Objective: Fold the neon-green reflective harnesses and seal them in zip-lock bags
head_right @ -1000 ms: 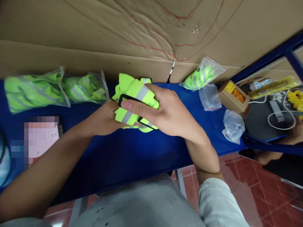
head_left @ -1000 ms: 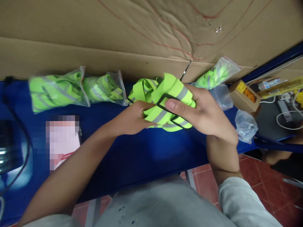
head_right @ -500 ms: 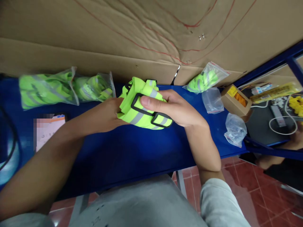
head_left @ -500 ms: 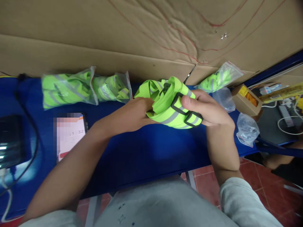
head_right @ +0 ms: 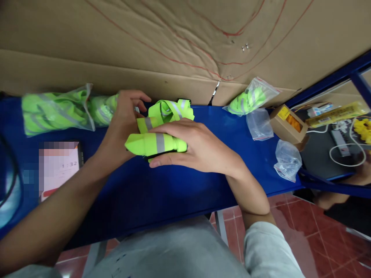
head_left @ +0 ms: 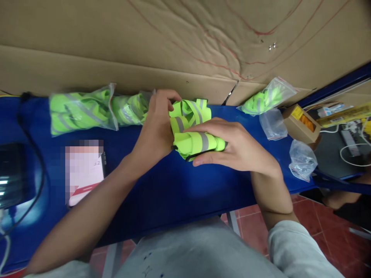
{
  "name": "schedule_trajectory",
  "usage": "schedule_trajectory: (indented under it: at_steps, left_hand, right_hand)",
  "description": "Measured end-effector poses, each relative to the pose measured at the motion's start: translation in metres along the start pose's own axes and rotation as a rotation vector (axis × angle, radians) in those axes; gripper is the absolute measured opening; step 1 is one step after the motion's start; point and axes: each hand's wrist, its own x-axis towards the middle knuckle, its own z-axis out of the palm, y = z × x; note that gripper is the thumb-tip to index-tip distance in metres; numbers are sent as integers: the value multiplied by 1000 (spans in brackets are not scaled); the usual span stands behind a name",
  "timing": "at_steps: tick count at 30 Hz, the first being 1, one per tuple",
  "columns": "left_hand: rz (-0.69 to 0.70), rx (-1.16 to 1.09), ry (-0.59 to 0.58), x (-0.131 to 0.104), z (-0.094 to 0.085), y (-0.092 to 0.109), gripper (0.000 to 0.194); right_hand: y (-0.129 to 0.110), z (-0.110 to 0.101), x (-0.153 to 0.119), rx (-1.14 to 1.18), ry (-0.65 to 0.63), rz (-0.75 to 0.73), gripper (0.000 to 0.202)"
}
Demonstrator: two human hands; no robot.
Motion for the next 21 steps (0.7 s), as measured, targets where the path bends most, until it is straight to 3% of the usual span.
schedule_trajectory:
  at_steps: [2, 5, 10, 13, 18, 21]
  left_hand:
    - [-36, -71, 53, 1, 4, -4, 74]
    - [-98, -156, -41, 3, 8, -9, 93]
    - [-208, -512, -464, 9, 3, 0, 53]
    - [-280, -699, -551, 8, -2, 8, 46]
    - [-462, -968, -647, 3, -6, 6, 72]
    - [-480, -1008, -648, 2, -9, 3, 85]
  right_hand:
    - [0, 0, -1, -49, 1, -35, 53]
    - [5, -1, -1, -57, -42, -85, 54]
    - [20, -1, 2, 6, -49, -145, 51]
    - [26, -2, 3, 25, -18, -152, 53]
    - [29, 2, 0, 30, -14, -18, 82]
    - [23, 4, -1, 38, -28, -12, 83]
